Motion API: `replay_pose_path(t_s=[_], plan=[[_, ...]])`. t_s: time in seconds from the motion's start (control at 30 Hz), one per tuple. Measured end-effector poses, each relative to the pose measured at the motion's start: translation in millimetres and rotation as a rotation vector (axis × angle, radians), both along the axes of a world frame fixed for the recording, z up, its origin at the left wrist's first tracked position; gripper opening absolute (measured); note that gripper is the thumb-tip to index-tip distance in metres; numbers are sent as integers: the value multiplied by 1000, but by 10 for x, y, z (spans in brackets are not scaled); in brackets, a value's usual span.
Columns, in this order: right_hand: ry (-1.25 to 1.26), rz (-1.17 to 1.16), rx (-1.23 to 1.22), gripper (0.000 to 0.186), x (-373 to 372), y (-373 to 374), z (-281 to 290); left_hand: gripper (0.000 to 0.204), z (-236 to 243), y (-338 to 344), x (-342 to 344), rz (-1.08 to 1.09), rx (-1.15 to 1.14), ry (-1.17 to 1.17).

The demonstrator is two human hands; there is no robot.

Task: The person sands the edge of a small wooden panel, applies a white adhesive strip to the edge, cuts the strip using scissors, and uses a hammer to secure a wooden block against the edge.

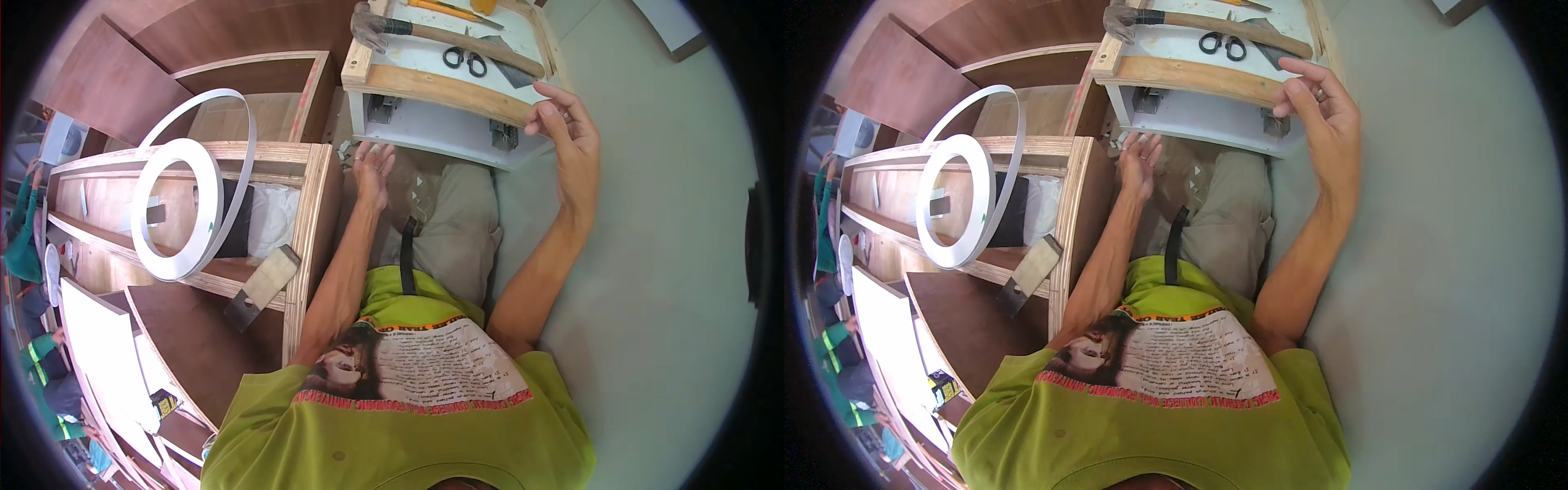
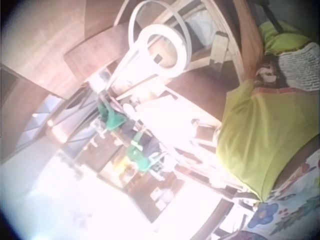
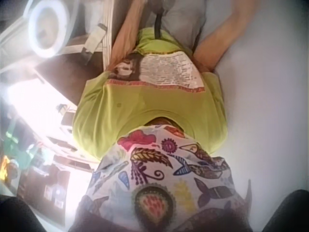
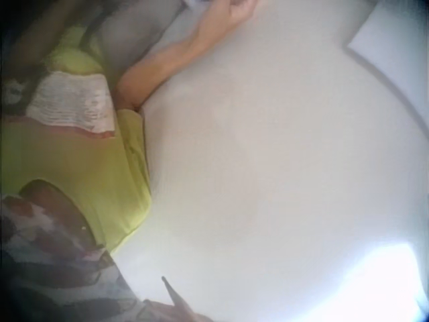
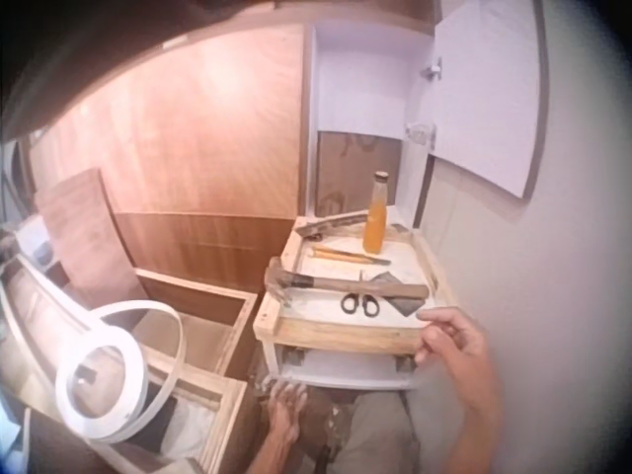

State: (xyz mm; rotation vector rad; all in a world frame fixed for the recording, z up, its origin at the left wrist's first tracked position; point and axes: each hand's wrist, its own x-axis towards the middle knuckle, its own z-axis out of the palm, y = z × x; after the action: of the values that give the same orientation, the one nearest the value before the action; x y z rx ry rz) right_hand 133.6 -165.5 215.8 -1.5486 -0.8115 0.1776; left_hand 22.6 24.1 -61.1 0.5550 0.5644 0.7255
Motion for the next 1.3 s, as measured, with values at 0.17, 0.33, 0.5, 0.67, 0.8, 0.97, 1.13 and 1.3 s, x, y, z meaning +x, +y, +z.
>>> replay_pose_path(t_s=[0.17, 0.33, 0.5, 0.67, 0.8, 0.97, 1.13, 1.3], plan=[[-47, 6, -83, 25, 246, 99, 16, 49, 100, -44, -10, 4, -27, 9], [-316, -62, -296, 25, 672, 291, 22, 46, 3, -18, 4, 19, -19, -41], [-562, 49, -375, 23, 863, 700, 50, 46, 46, -32, 26, 19, -40, -11], [-601, 11, -424, 22, 1131, 965, 112, 46, 95, -48, -3, 20, -40, -10], [-635, 107, -458, 26, 1443, 1222, 147, 46, 76, -91, 8, 26, -22, -4], [-637, 217, -513, 32, 1645, 1603, 80, 43, -26, -164, -5, 54, -11, 49], [-984, 82, -698, 41, 2031, 1919, -322, 39, -58, -326, 15, 24, -58, 89], [-820, 62, -914, 42, 2084, 2022, -366, 34, 24, -424, -42, -20, -43, 153]])
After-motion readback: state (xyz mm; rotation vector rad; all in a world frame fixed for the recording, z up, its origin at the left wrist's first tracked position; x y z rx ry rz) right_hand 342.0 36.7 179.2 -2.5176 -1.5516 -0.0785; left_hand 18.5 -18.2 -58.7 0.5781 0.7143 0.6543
